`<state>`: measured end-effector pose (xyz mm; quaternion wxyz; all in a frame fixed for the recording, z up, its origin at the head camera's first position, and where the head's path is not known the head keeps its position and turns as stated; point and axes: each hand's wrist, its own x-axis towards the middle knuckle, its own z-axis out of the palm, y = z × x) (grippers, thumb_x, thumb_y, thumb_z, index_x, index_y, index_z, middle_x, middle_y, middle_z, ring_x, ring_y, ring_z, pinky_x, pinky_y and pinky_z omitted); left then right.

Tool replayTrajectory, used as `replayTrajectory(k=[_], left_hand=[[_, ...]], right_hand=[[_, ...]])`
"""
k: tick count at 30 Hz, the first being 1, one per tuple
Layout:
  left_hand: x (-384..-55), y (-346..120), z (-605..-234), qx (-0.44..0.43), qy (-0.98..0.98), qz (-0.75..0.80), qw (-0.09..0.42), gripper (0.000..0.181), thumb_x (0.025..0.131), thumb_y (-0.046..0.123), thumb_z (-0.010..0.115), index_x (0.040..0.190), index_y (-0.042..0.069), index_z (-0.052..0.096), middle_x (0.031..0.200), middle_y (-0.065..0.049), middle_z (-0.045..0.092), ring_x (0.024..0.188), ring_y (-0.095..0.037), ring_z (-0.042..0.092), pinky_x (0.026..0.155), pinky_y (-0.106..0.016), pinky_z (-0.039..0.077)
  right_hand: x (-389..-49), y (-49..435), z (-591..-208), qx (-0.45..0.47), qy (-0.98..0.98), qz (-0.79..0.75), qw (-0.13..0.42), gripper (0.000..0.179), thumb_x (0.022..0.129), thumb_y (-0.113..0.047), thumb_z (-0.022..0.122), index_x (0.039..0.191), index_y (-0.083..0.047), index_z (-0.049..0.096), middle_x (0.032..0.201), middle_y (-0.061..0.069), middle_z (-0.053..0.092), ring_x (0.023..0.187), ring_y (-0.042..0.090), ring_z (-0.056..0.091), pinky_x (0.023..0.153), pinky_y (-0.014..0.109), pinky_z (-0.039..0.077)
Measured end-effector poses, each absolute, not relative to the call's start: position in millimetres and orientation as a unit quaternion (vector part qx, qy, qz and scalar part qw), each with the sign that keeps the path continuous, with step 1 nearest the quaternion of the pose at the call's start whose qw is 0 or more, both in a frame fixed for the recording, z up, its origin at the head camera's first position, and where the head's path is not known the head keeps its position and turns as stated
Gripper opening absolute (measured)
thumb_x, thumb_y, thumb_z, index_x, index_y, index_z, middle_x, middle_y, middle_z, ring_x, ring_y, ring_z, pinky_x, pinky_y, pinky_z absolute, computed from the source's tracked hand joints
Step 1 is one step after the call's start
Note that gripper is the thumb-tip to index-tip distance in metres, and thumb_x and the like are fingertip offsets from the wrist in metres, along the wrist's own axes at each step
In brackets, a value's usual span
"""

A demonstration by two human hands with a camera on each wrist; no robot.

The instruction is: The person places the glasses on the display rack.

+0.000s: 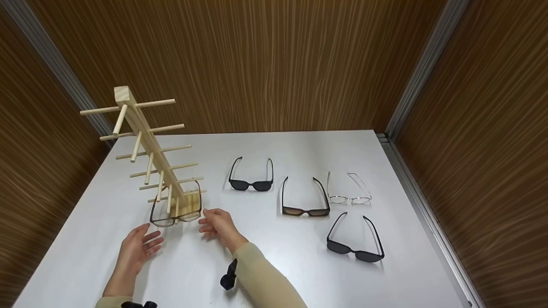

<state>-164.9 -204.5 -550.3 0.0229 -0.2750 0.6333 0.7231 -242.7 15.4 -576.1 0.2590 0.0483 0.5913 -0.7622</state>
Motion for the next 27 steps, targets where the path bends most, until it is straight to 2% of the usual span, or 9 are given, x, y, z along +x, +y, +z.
replayTrajectory(k=[7, 12, 19, 23, 27], left_hand=[[-159, -204, -558, -0.288, 0.625, 0.725, 0.023, 0.049, 0.1, 0.033, 0.04, 0.139, 0.005, 0.032, 0.122, -0.025, 0.053, 0.088, -0.023, 0.065, 0.076, -0.034, 0.053], [-154, -202, -559, -0.311, 0.614, 0.725, 0.034, 0.049, 0.1, 0.032, 0.041, 0.139, 0.005, 0.033, 0.116, -0.02, 0.057, 0.085, -0.02, 0.066, 0.074, -0.032, 0.053], [-147, -195, -562, -0.296, 0.61, 0.734, 0.043, 0.05, 0.099, 0.031, 0.043, 0.138, 0.0, 0.033, 0.117, -0.022, 0.056, 0.086, -0.021, 0.065, 0.076, -0.033, 0.053], [-148, -191, -568, -0.311, 0.604, 0.733, 0.049, 0.05, 0.097, 0.032, 0.048, 0.136, 0.002, 0.036, 0.108, -0.016, 0.061, 0.083, -0.019, 0.065, 0.074, -0.032, 0.053], [-147, -187, -568, -0.313, 0.601, 0.733, 0.058, 0.047, 0.098, 0.029, 0.047, 0.134, 0.0, 0.038, 0.105, -0.014, 0.062, 0.083, -0.019, 0.065, 0.072, -0.032, 0.053]], right_hand=[[-240, 29, -582, 0.041, 0.572, -0.775, 0.265, 0.043, 0.092, -0.027, 0.058, 0.12, 0.004, 0.049, 0.103, 0.02, 0.065, 0.074, 0.023, 0.067, 0.062, 0.034, 0.054], [-237, 43, -586, 0.041, 0.552, -0.79, 0.264, 0.045, 0.092, -0.027, 0.057, 0.122, 0.006, 0.046, 0.104, 0.02, 0.065, 0.076, 0.023, 0.067, 0.066, 0.035, 0.054], [-236, 59, -585, 0.053, 0.538, -0.799, 0.264, 0.047, 0.093, -0.025, 0.057, 0.125, 0.006, 0.044, 0.107, 0.021, 0.064, 0.078, 0.023, 0.067, 0.071, 0.036, 0.054], [-234, 69, -584, 0.059, 0.541, -0.798, 0.258, 0.044, 0.093, -0.025, 0.057, 0.124, 0.005, 0.045, 0.107, 0.02, 0.064, 0.08, 0.024, 0.067, 0.074, 0.037, 0.054], [-233, 78, -583, 0.063, 0.541, -0.799, 0.254, 0.043, 0.094, -0.023, 0.055, 0.124, 0.006, 0.045, 0.106, 0.019, 0.064, 0.08, 0.025, 0.067, 0.073, 0.037, 0.054]])
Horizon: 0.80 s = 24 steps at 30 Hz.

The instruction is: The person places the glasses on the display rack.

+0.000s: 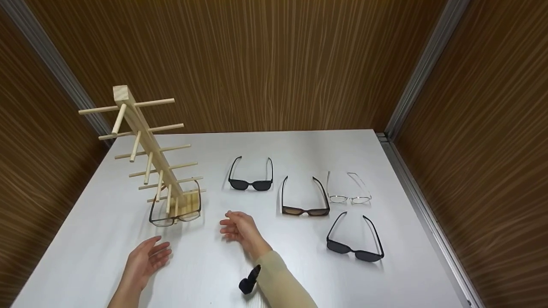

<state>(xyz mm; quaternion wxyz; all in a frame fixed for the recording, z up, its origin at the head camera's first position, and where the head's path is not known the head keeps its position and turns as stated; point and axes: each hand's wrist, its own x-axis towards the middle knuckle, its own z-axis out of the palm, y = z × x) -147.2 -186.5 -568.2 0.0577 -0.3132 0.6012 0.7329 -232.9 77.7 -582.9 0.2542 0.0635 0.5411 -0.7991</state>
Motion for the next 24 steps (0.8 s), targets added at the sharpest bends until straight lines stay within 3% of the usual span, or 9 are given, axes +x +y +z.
replayTrajectory(k=[9, 24], left_hand=[[-148, -175, -566, -0.321, 0.596, 0.732, 0.082, 0.038, 0.099, 0.024, 0.044, 0.13, 0.003, 0.043, 0.106, -0.014, 0.063, 0.083, -0.019, 0.065, 0.074, -0.033, 0.053], [-140, -157, -568, -0.274, 0.587, 0.755, 0.101, 0.04, 0.099, 0.022, 0.045, 0.13, -0.003, 0.042, 0.104, -0.016, 0.064, 0.082, -0.021, 0.065, 0.071, -0.032, 0.054]], right_hand=[[-228, 98, -581, 0.057, 0.535, -0.804, 0.253, 0.045, 0.094, -0.022, 0.055, 0.126, 0.007, 0.042, 0.105, 0.019, 0.064, 0.082, 0.025, 0.067, 0.074, 0.037, 0.053], [-214, 122, -583, 0.047, 0.536, -0.805, 0.25, 0.044, 0.096, -0.021, 0.051, 0.127, 0.008, 0.041, 0.102, 0.016, 0.065, 0.082, 0.024, 0.066, 0.072, 0.036, 0.053]])
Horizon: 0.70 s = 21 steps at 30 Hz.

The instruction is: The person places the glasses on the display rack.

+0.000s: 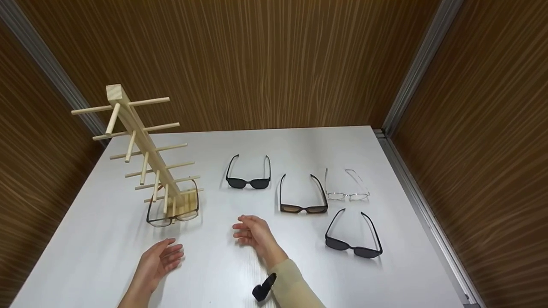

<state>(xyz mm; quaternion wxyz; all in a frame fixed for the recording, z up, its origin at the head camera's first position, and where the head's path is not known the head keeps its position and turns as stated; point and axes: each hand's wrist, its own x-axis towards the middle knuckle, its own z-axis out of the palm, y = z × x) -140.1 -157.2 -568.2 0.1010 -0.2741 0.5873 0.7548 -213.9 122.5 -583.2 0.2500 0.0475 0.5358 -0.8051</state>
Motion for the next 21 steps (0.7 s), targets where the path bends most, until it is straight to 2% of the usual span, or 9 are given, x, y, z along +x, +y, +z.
replayTrajectory(k=[6, 12, 21], left_hand=[[-141, -148, -568, -0.261, 0.581, 0.762, 0.113, 0.04, 0.098, 0.023, 0.048, 0.128, -0.003, 0.043, 0.103, -0.016, 0.064, 0.082, -0.021, 0.065, 0.07, -0.033, 0.054], [-145, -142, -566, -0.253, 0.591, 0.756, 0.126, 0.044, 0.098, 0.026, 0.048, 0.13, -0.003, 0.043, 0.109, -0.019, 0.062, 0.085, -0.021, 0.065, 0.073, -0.034, 0.053], [-150, -131, -566, -0.232, 0.598, 0.753, 0.144, 0.042, 0.099, 0.027, 0.045, 0.13, 0.0, 0.045, 0.111, -0.019, 0.061, 0.088, -0.022, 0.064, 0.074, -0.035, 0.053]], right_hand=[[-210, 132, -583, 0.05, 0.54, -0.804, 0.244, 0.041, 0.096, -0.021, 0.051, 0.125, 0.008, 0.042, 0.099, 0.015, 0.066, 0.082, 0.024, 0.066, 0.07, 0.036, 0.054], [-206, 143, -584, 0.055, 0.529, -0.81, 0.249, 0.044, 0.096, -0.019, 0.049, 0.128, 0.009, 0.038, 0.101, 0.016, 0.065, 0.083, 0.025, 0.066, 0.072, 0.037, 0.053], [-200, 162, -586, 0.061, 0.525, -0.815, 0.239, 0.045, 0.096, -0.02, 0.05, 0.128, 0.009, 0.038, 0.102, 0.017, 0.065, 0.083, 0.024, 0.066, 0.073, 0.036, 0.053]])
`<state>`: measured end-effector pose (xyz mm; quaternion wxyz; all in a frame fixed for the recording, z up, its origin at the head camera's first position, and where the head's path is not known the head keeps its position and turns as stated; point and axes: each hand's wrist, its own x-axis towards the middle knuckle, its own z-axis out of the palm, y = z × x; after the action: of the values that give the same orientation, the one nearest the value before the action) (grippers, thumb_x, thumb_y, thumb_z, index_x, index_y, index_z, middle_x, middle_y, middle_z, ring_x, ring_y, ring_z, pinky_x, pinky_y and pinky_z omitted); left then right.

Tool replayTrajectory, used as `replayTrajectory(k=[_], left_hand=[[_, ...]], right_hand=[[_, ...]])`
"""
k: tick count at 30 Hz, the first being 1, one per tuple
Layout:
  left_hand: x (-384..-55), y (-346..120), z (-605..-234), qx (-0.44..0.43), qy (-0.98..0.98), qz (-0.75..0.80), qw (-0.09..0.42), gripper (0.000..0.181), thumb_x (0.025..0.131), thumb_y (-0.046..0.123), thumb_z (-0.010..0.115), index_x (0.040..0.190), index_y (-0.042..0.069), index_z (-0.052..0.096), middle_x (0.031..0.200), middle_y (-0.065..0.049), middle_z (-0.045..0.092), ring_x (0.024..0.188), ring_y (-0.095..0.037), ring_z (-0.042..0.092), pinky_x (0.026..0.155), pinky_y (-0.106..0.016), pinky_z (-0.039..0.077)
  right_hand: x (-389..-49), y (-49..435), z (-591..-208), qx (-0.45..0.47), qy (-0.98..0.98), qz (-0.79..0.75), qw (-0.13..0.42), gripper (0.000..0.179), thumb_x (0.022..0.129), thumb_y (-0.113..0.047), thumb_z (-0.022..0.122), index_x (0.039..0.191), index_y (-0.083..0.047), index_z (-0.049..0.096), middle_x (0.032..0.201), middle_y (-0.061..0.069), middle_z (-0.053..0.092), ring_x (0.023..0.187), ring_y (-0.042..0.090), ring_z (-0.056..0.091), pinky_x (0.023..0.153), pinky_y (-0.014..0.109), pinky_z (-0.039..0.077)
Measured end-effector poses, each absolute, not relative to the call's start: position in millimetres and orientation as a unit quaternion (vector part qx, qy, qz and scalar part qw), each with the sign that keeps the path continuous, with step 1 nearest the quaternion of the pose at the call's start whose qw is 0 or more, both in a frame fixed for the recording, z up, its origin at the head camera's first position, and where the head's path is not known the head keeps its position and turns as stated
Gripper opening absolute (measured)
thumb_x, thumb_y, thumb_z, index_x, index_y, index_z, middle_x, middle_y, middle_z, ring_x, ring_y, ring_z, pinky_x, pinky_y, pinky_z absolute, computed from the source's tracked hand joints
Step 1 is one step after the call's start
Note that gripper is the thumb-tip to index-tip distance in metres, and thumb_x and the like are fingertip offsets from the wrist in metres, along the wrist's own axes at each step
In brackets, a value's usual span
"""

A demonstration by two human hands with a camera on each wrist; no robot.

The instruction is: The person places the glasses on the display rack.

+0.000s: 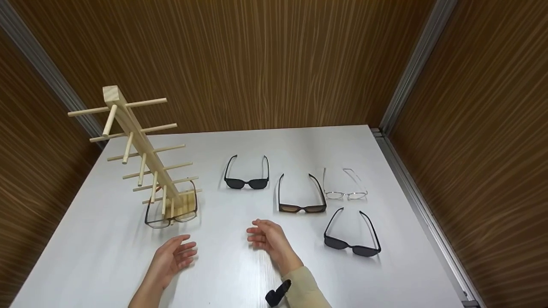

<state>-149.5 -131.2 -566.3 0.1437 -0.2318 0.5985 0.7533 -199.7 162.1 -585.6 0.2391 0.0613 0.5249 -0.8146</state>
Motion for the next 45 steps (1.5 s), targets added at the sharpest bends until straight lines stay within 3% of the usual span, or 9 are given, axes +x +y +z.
replayTrajectory(k=[8, 22, 31, 45], left_hand=[[-151, -117, -567, -0.209, 0.604, 0.754, 0.15, 0.041, 0.099, 0.026, 0.045, 0.129, -0.001, 0.046, 0.11, -0.018, 0.062, 0.087, -0.023, 0.065, 0.072, -0.034, 0.053], [-157, -90, -568, -0.174, 0.6, 0.762, 0.169, 0.037, 0.099, 0.025, 0.045, 0.125, -0.001, 0.05, 0.108, -0.018, 0.063, 0.085, -0.022, 0.065, 0.071, -0.033, 0.053], [-160, -66, -568, -0.136, 0.608, 0.761, 0.18, 0.039, 0.098, 0.027, 0.047, 0.125, -0.001, 0.051, 0.107, -0.018, 0.063, 0.087, -0.025, 0.065, 0.071, -0.033, 0.054], [-161, -23, -571, -0.107, 0.594, 0.768, 0.215, 0.037, 0.097, 0.027, 0.049, 0.123, 0.0, 0.052, 0.104, -0.016, 0.064, 0.084, -0.023, 0.066, 0.067, -0.031, 0.054]], right_hand=[[-193, 181, -588, 0.069, 0.511, -0.823, 0.238, 0.049, 0.097, -0.02, 0.047, 0.133, 0.01, 0.032, 0.103, 0.017, 0.065, 0.085, 0.024, 0.066, 0.076, 0.037, 0.053], [-182, 208, -577, 0.074, 0.486, -0.845, 0.209, 0.045, 0.099, -0.02, 0.044, 0.132, 0.009, 0.034, 0.104, 0.017, 0.064, 0.085, 0.027, 0.065, 0.077, 0.041, 0.052], [-173, 230, -570, 0.091, 0.492, -0.847, 0.178, 0.036, 0.1, -0.02, 0.042, 0.127, 0.003, 0.042, 0.104, 0.015, 0.065, 0.085, 0.025, 0.065, 0.075, 0.034, 0.051], [-154, 258, -555, 0.11, 0.509, -0.84, 0.15, 0.041, 0.1, -0.022, 0.042, 0.131, 0.005, 0.039, 0.106, 0.015, 0.065, 0.088, 0.026, 0.065, 0.075, 0.034, 0.052]])
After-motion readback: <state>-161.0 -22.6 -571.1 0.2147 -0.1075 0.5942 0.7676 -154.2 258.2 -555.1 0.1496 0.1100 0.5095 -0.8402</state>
